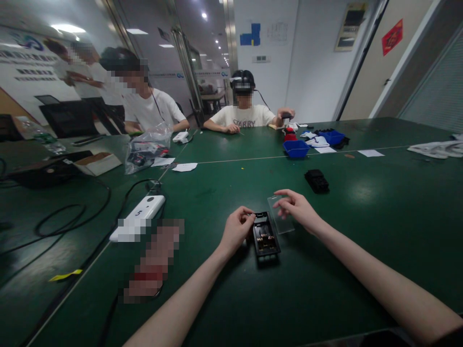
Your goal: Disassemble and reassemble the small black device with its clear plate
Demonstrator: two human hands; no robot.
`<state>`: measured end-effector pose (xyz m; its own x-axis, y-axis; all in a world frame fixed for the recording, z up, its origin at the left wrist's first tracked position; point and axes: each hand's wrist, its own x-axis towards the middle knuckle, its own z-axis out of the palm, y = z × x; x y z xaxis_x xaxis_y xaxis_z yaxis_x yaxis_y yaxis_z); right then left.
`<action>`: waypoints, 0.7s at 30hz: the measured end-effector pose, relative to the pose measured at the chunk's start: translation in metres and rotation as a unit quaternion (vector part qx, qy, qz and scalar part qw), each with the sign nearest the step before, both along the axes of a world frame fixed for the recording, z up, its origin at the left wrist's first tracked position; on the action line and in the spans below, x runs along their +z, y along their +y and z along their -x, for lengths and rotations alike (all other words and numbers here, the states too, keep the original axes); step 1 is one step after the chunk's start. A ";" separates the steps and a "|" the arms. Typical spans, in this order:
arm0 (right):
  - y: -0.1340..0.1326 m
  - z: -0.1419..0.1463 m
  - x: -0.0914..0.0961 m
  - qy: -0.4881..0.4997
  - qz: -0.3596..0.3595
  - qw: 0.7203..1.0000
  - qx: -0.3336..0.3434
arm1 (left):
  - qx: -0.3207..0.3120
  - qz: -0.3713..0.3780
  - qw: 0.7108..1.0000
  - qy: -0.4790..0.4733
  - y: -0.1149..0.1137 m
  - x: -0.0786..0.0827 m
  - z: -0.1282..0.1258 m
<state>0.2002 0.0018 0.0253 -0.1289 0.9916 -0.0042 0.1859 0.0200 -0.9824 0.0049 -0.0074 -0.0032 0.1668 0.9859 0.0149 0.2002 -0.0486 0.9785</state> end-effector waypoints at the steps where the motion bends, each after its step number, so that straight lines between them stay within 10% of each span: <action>1: -0.001 0.002 -0.001 0.047 0.013 0.999 0.013 | 0.000 -0.002 1.000 0.001 0.000 -0.001 0.000; 21: -0.020 0.028 -0.004 0.142 0.034 0.983 0.111 | -0.012 -0.023 0.999 0.027 0.003 -0.005 0.001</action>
